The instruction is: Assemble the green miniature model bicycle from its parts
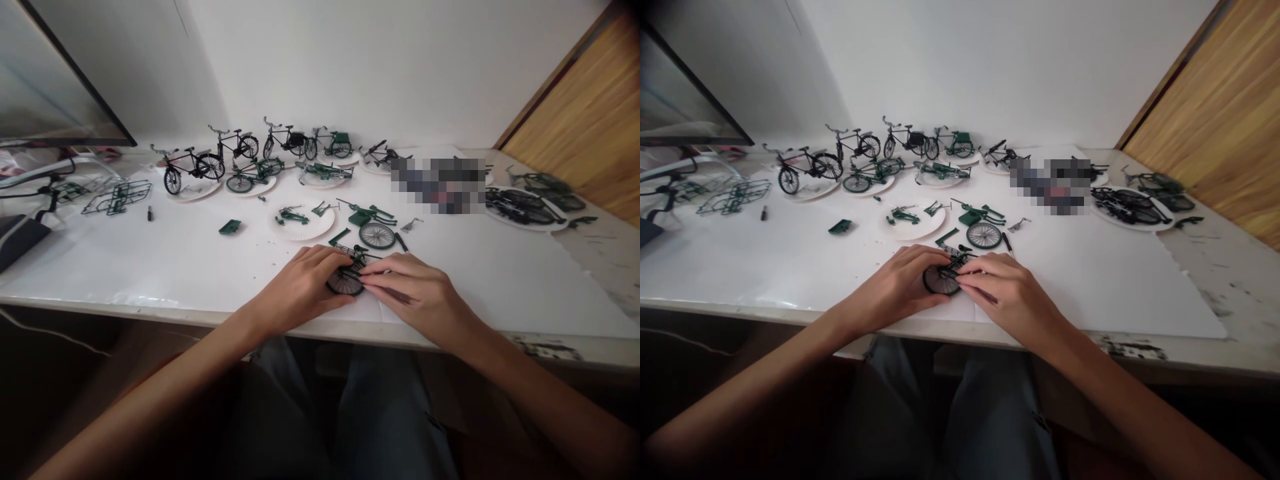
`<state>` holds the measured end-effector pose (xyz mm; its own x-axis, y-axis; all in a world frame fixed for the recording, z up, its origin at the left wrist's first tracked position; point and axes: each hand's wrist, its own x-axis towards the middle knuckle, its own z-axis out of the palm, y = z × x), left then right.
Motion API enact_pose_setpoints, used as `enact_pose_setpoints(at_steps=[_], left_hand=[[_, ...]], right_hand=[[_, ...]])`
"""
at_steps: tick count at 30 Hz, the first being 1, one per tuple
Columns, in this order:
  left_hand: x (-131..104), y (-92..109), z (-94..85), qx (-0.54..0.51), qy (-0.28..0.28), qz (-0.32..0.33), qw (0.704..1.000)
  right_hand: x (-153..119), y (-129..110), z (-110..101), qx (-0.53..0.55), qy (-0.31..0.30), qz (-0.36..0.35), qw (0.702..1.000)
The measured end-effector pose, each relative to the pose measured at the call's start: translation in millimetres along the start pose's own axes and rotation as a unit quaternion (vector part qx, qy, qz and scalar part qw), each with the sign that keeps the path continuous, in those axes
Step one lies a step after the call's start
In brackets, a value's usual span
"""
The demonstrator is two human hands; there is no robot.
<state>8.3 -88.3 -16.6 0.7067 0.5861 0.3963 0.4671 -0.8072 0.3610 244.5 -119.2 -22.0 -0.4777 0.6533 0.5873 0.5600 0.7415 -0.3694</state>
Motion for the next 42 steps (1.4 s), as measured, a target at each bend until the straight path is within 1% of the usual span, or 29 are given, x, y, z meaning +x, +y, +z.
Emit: enact_pose_setpoints(at_steps=[4,6,11,15,20,25,31,38,42], left_hand=[[-2.5,0.6,0.6,0.053,0.024,0.021,0.998],[-4.0,1.4,-0.1,0.07,0.032,0.018,0.997],[-8.0,3.9,-3.9,0.078,0.015,0.023,0.997],[-9.3,5.0,-4.7,0.092,0.018,0.034,0.995],[-8.7,5.9,-4.8,0.11,0.009,0.042,0.993],[-8.5,7.2,-5.9,0.141,0.024,0.061,0.988],[-9.2,4.6,-4.9,0.153,0.012,0.073,0.985],[-9.5,6.1,-7.1,0.16,0.002,0.068,0.985],[-9.7,6.5,-6.9,0.18,-0.003,0.085,0.98]], right_hand=[[-0.1,-0.4,-0.1,0.0,0.002,0.001,1.0],[-0.1,-0.5,0.2,0.0,0.005,0.006,1.0],[-0.1,-1.0,1.1,0.012,0.007,0.013,1.0],[0.5,-1.6,1.0,0.012,0.007,0.014,1.0],[0.6,-0.9,0.5,0.018,0.006,0.021,1.0],[-0.5,-0.5,-0.1,0.019,0.003,0.024,1.0],[1.4,-1.9,-0.4,0.017,0.004,0.033,0.999],[0.1,-0.2,0.3,0.022,0.003,0.024,0.999],[0.3,-0.3,0.1,0.019,-0.002,0.021,1.0]])
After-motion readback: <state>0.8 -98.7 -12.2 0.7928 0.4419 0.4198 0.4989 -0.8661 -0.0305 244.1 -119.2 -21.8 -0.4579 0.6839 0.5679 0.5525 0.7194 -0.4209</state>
